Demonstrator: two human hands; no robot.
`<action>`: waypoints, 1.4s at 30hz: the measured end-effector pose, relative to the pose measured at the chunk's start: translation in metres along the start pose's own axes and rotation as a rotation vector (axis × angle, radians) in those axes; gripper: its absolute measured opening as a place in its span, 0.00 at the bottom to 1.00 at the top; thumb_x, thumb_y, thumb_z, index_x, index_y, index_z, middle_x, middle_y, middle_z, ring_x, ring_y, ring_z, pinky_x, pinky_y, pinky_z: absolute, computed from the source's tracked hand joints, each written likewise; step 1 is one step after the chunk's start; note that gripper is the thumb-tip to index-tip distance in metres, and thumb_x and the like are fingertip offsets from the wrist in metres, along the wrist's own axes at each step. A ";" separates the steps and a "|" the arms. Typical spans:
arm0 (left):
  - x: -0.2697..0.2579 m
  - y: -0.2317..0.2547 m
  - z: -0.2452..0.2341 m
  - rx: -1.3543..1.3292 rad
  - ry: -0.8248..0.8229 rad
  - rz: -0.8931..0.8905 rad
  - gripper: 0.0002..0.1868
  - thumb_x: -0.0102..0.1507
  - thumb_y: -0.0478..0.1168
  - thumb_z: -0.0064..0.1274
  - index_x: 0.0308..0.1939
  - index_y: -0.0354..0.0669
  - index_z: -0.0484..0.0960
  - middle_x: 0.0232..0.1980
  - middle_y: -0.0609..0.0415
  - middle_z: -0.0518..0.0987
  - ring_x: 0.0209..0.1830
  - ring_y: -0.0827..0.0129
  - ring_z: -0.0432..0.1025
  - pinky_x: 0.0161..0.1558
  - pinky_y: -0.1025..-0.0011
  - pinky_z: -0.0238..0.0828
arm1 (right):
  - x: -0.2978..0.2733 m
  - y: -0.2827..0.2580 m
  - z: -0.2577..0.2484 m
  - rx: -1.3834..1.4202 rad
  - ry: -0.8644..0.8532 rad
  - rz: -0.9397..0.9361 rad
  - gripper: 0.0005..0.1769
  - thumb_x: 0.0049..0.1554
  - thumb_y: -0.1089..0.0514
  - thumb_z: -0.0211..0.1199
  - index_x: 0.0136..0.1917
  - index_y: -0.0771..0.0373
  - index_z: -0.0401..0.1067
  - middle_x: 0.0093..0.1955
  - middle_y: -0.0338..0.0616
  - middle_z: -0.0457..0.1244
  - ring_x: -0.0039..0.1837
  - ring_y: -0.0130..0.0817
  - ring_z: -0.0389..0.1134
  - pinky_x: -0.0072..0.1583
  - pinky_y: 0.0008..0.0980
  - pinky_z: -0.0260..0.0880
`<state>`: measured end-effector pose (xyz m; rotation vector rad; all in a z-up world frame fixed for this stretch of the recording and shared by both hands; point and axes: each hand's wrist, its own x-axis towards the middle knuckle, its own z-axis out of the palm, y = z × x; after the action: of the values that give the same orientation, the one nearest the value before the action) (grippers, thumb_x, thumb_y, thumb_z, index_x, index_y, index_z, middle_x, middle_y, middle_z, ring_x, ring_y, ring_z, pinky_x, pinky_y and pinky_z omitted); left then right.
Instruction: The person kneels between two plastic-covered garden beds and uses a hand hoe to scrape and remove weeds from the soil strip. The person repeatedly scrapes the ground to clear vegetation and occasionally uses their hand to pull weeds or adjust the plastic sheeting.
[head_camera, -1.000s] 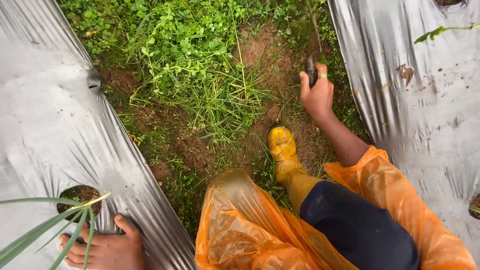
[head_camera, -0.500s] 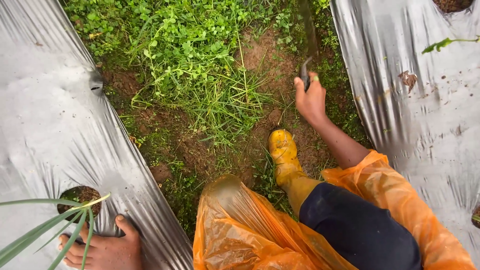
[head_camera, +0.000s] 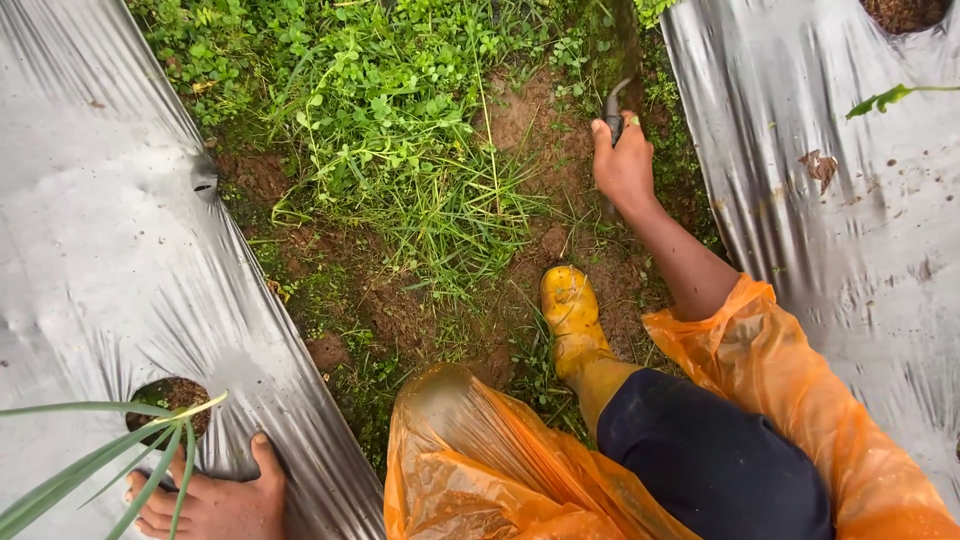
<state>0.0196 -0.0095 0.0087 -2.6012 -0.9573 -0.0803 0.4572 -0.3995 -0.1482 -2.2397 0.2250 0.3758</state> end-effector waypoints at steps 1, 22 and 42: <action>0.000 0.000 0.000 -0.002 0.001 -0.003 0.52 0.76 0.70 0.41 0.71 0.14 0.79 0.82 0.22 0.59 0.80 0.28 0.54 0.74 0.36 0.48 | 0.009 0.001 0.005 -0.001 0.001 -0.003 0.12 0.69 0.50 0.52 0.54 0.61 0.63 0.38 0.39 0.61 0.34 0.31 0.61 0.31 0.36 0.61; 0.004 0.002 0.003 -0.359 0.017 -0.100 0.43 0.69 0.56 0.55 0.72 0.14 0.76 0.81 0.20 0.56 0.82 0.30 0.44 0.75 0.31 0.39 | 0.026 -0.003 0.041 -0.059 -0.126 0.151 0.11 0.72 0.55 0.45 0.60 0.65 0.59 0.37 0.39 0.63 0.29 0.25 0.61 0.24 0.23 0.62; 0.002 0.004 0.009 -0.370 0.021 -0.102 0.45 0.72 0.58 0.52 0.71 0.11 0.76 0.82 0.20 0.54 0.83 0.32 0.41 0.77 0.31 0.37 | 0.031 0.057 0.046 0.032 -0.135 0.123 0.14 0.70 0.47 0.47 0.53 0.60 0.62 0.33 0.35 0.59 0.26 0.30 0.60 0.28 0.33 0.64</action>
<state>0.0232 -0.0075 -0.0001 -2.8722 -1.1625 -0.3406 0.4614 -0.4018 -0.2279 -2.1655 0.2965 0.5832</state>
